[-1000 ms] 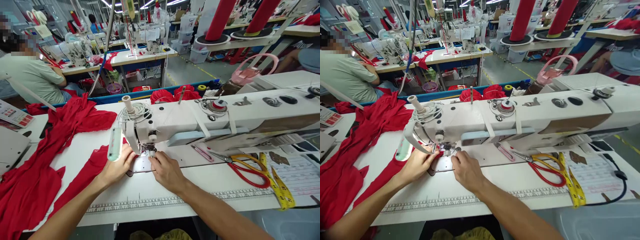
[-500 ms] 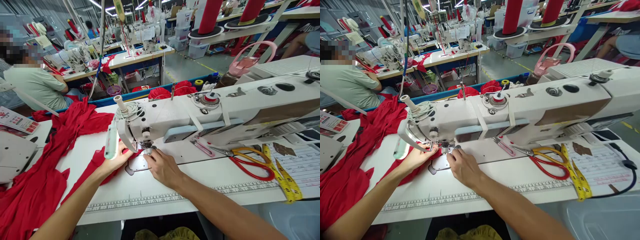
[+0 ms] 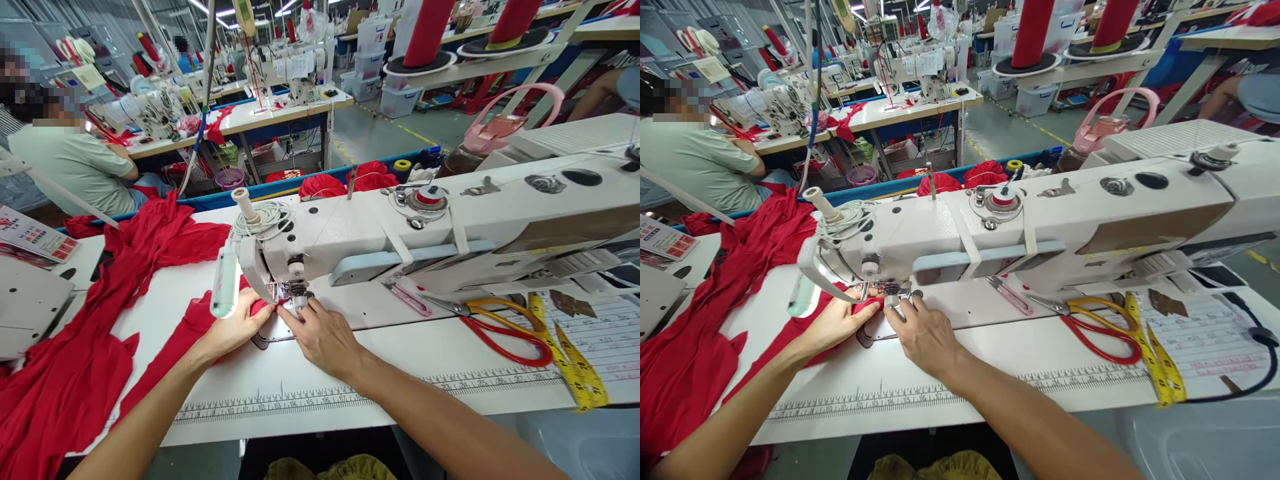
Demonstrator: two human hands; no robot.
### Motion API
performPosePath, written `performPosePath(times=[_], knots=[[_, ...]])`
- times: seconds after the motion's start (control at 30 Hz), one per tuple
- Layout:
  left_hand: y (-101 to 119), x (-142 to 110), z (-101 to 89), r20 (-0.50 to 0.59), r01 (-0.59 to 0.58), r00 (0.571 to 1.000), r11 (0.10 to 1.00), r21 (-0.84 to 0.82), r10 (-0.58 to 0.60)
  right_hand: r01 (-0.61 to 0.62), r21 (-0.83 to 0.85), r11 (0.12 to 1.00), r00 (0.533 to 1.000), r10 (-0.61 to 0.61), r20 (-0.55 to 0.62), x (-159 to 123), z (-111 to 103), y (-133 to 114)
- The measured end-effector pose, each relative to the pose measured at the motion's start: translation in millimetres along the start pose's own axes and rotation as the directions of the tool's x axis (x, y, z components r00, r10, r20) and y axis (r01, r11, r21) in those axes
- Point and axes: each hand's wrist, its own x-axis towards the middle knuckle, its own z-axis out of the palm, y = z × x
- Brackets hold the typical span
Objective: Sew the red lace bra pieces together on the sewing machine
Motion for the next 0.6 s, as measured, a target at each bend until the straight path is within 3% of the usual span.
performPosePath(times=[0.33,0.47,0.6], knots=[[0,1,0.5,0.015,0.044,0.999,0.999,-0.017,-0.044,-0.039,0.017,0.999,0.995,0.038,0.09,4,-4,-3],[2,0,6.1,0.049,-0.066,0.997,0.997,0.032,0.064,-0.045,0.015,0.999,0.995,0.044,0.085,3,-6,-3],[7,-10,20.4,0.073,-0.181,0.982,0.975,0.13,0.172,0.049,0.12,0.992,0.997,-0.055,0.052,-7,-6,7]])
